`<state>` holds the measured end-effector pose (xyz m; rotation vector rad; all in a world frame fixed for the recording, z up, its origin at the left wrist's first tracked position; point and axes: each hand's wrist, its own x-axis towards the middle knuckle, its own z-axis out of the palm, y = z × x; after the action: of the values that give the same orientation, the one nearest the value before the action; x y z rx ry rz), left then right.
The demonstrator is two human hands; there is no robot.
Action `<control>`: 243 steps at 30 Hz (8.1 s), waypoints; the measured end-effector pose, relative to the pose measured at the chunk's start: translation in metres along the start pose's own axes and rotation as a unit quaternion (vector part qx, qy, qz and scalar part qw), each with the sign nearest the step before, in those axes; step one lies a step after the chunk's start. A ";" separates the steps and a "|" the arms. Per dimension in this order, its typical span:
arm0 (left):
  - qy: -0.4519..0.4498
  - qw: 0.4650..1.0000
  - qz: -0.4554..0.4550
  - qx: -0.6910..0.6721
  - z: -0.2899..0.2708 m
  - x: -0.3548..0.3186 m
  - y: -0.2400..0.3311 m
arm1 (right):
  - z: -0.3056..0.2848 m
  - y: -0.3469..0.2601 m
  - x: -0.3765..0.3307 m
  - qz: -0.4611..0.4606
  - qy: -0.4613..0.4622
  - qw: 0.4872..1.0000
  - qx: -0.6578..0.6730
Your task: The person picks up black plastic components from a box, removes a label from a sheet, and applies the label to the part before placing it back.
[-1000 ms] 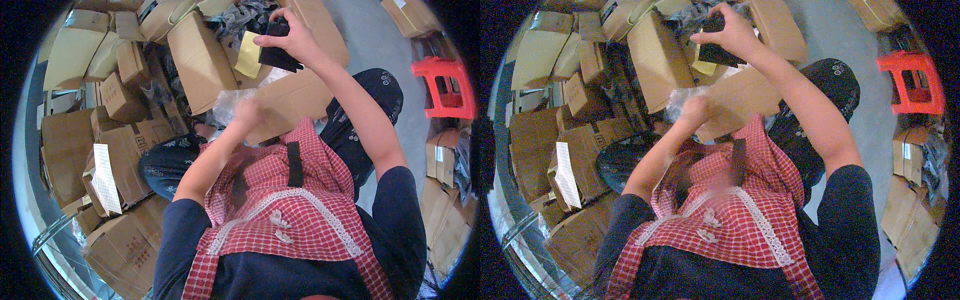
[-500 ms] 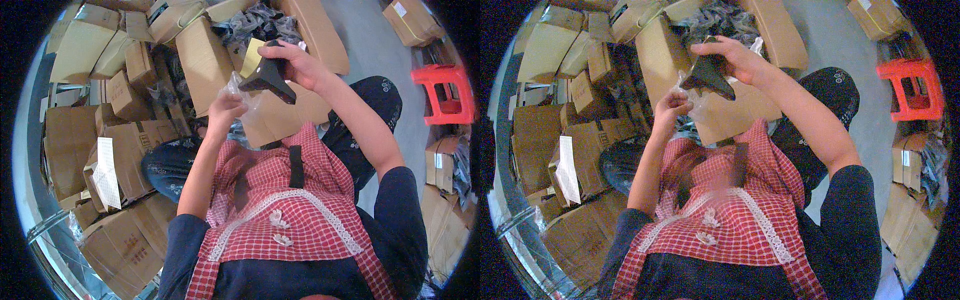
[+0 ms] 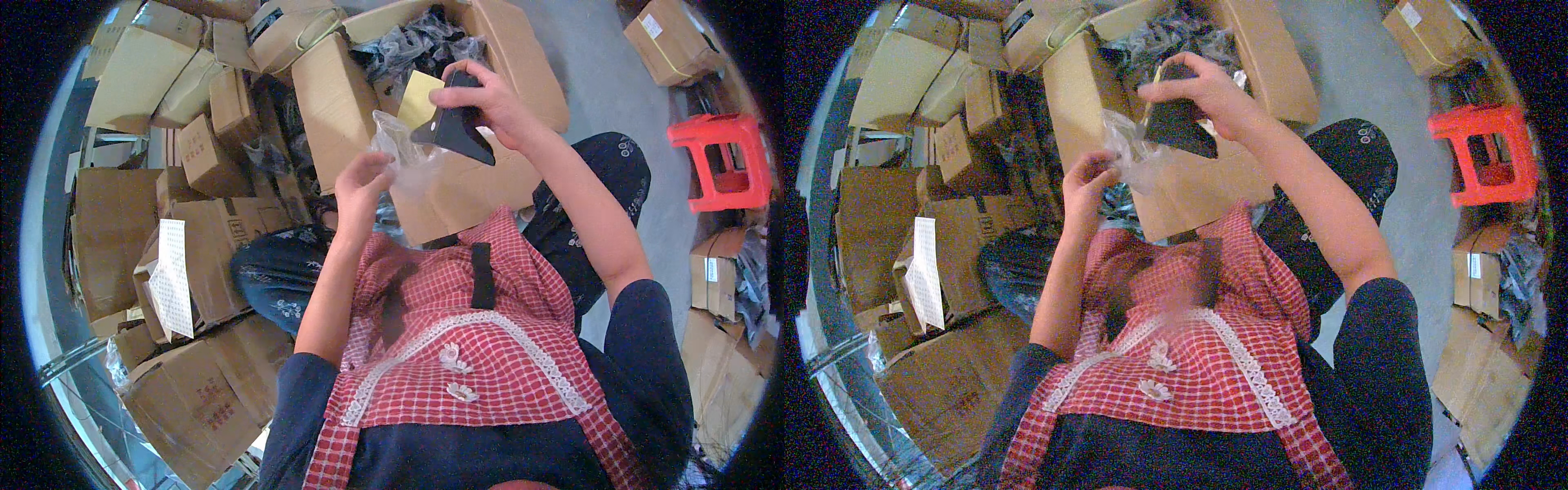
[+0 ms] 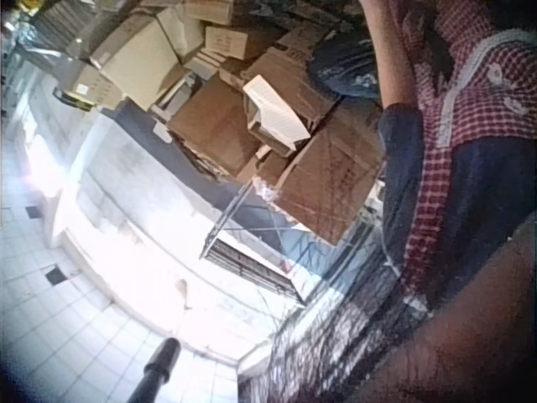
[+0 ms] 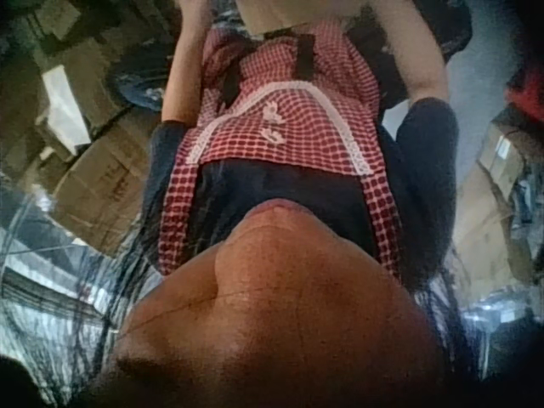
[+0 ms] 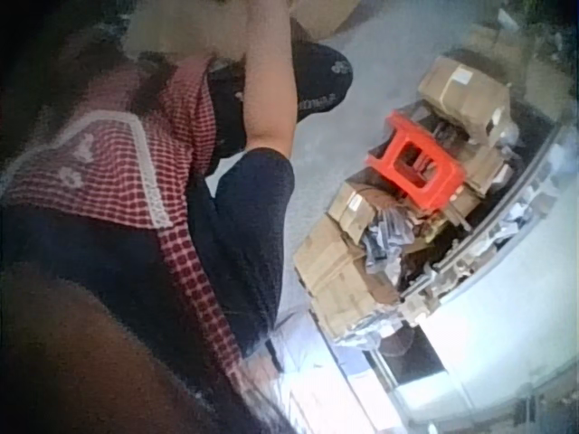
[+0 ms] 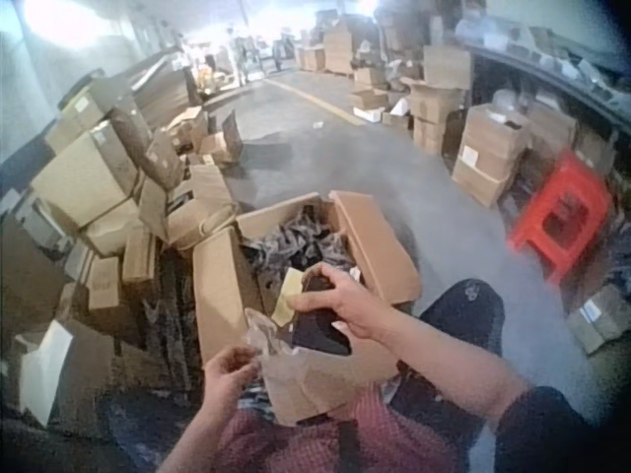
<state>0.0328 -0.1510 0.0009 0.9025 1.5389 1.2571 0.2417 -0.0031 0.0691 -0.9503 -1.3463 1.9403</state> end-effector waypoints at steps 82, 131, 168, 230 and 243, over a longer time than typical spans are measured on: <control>-0.488 0.799 -0.351 -0.020 0.269 -0.034 -0.295 | -0.103 -0.011 -0.042 -0.005 0.371 0.896 -0.246; -0.027 0.904 0.135 0.405 0.106 0.096 -0.113 | -0.099 0.076 0.039 -0.039 0.182 0.982 0.015; 0.084 0.882 0.322 0.333 0.097 0.091 0.008 | -0.087 0.023 0.020 -0.038 0.116 0.982 0.142; -0.074 0.767 0.470 0.429 0.184 0.089 0.024 | -0.089 0.049 0.043 -0.165 0.232 0.914 0.289; -0.169 0.887 0.365 0.226 0.203 0.120 0.144 | -0.106 0.016 0.011 -0.142 0.118 0.970 0.159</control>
<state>0.1873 0.0519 0.1066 2.0326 1.2514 1.1412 0.3206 0.0566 0.0264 -0.7566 -0.9419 1.6990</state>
